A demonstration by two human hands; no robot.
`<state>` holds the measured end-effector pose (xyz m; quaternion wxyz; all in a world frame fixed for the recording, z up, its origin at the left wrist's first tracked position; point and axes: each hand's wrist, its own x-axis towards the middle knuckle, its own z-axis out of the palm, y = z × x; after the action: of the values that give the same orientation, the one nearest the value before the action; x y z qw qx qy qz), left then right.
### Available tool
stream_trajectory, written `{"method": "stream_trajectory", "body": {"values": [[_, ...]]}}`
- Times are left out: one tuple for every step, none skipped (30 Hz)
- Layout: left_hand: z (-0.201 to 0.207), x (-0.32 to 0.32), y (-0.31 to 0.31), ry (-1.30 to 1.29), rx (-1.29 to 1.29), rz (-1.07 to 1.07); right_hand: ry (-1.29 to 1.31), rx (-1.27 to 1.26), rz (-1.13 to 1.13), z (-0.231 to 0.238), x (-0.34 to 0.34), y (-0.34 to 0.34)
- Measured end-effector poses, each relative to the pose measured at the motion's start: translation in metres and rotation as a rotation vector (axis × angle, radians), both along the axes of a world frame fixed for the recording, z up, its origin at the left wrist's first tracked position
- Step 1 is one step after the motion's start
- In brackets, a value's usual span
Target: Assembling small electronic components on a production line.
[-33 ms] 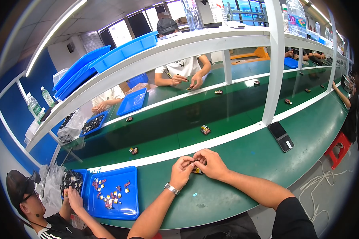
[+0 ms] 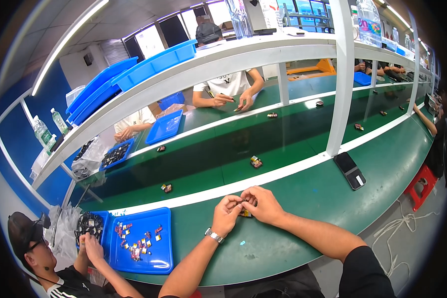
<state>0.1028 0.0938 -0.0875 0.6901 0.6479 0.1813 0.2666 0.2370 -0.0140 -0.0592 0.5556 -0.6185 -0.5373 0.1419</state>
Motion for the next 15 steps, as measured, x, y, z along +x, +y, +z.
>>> {"method": "stream_trajectory", "body": {"values": [[0.0013,0.0003,-0.0002,0.0,0.001,-0.001,0.0,0.001,-0.001,0.0002,0.0006,0.0005],[0.0032,0.0006,-0.0006,0.006,0.002,0.005,0.005,0.007,0.003,0.0006,0.0014,0.0012],[0.0042,-0.0001,-0.0014,0.014,0.001,0.012,0.012,0.011,0.008,-0.0001,0.0011,0.0011],[0.0048,0.0,-0.0015,0.016,0.001,0.01,0.014,0.011,0.006,-0.0002,0.0014,0.0008],[0.0055,0.0004,-0.0015,0.011,-0.017,0.008,-0.007,0.02,0.005,0.0001,0.002,0.0007],[0.0076,0.0023,-0.0001,0.002,-0.032,0.005,-0.031,0.033,0.004,0.0019,0.0039,0.0018],[0.0083,0.0036,0.0015,0.001,-0.028,0.003,-0.033,0.037,0.002,0.0035,0.0049,0.0024],[0.0076,0.0046,0.0034,-0.034,-0.026,-0.008,-0.053,0.053,-0.002,0.0051,0.0052,0.0027],[0.0056,0.0045,0.0042,-0.066,-0.026,-0.019,-0.07,0.066,-0.006,0.0055,0.0047,0.0021],[0.0041,0.0047,0.0049,-0.065,-0.025,-0.022,-0.07,0.066,-0.008,0.0065,0.0047,0.0016],[0.0028,0.0048,0.0057,-0.064,-0.008,-0.013,-0.089,0.062,-0.005,0.0077,0.0046,0.0012],[0.0027,0.0049,0.0053,-0.061,0.008,-0.006,-0.108,0.056,-0.004,0.0079,0.0044,0.0006],[0.0031,0.0052,0.005,-0.059,0.008,-0.008,-0.106,0.056,-0.007,0.0072,0.0044,0.0007],[0.004,0.0054,0.0045,-0.062,0.008,-0.008,-0.116,0.077,-0.016,0.0061,0.0043,0.0012],[0.0053,0.0056,0.0044,-0.067,0.009,-0.005,-0.128,0.099,-0.023,0.006,0.0043,0.0019]]}}
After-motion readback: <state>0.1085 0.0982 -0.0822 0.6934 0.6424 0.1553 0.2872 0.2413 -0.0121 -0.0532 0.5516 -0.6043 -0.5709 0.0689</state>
